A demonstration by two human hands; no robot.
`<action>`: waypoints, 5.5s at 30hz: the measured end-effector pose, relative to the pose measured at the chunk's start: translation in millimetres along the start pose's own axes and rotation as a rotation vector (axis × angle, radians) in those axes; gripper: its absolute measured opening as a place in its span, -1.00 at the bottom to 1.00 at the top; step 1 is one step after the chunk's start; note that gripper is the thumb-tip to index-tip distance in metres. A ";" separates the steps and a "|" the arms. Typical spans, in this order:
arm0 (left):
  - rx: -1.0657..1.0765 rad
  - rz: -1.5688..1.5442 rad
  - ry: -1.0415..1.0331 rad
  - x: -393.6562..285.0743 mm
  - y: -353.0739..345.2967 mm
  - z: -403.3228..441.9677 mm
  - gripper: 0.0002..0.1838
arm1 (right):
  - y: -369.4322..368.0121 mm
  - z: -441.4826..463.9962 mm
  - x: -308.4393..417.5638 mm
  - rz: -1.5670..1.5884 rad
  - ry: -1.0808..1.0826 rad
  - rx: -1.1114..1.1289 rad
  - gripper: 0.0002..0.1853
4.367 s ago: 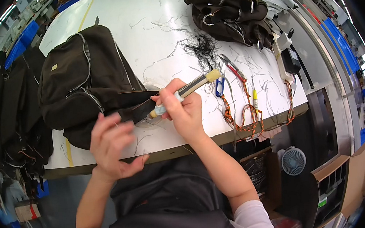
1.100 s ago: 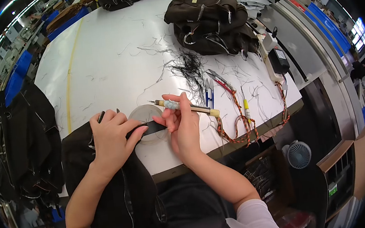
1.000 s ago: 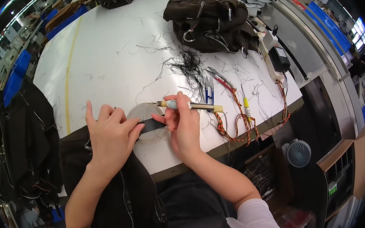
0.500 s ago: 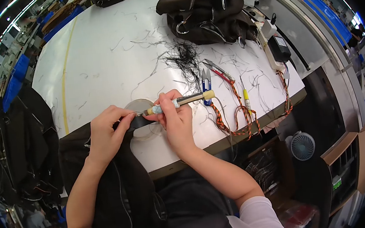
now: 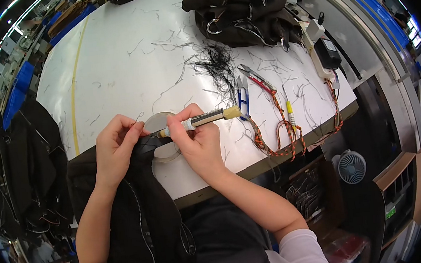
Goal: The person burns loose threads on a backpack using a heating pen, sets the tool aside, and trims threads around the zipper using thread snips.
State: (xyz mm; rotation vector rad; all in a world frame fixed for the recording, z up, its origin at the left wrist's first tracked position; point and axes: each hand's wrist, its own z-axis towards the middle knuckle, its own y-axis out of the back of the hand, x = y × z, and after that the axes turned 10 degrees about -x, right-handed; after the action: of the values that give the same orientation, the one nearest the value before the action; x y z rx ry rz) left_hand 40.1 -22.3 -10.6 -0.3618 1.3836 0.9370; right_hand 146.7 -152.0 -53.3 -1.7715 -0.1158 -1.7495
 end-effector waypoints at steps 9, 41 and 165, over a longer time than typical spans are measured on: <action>0.007 0.007 0.001 0.2 0.8 0.3 -0.85 | -3.0 1.0 -5.7 -0.022 0.056 -0.035 -0.85; -0.149 0.105 0.097 -24.3 18.6 2.0 -0.83 | -20.4 5.8 5.2 -0.013 -0.039 0.127 -0.90; 0.600 0.593 -0.291 -68.0 77.1 -25.4 -0.85 | -7.4 16.2 42.1 0.153 0.184 -0.007 -0.65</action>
State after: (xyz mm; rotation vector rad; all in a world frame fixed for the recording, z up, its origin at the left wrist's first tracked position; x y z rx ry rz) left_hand -27.8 -17.3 70.5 0.6464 1.4438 0.9400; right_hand 161.9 -153.6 -10.2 -1.5713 0.1006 -1.7923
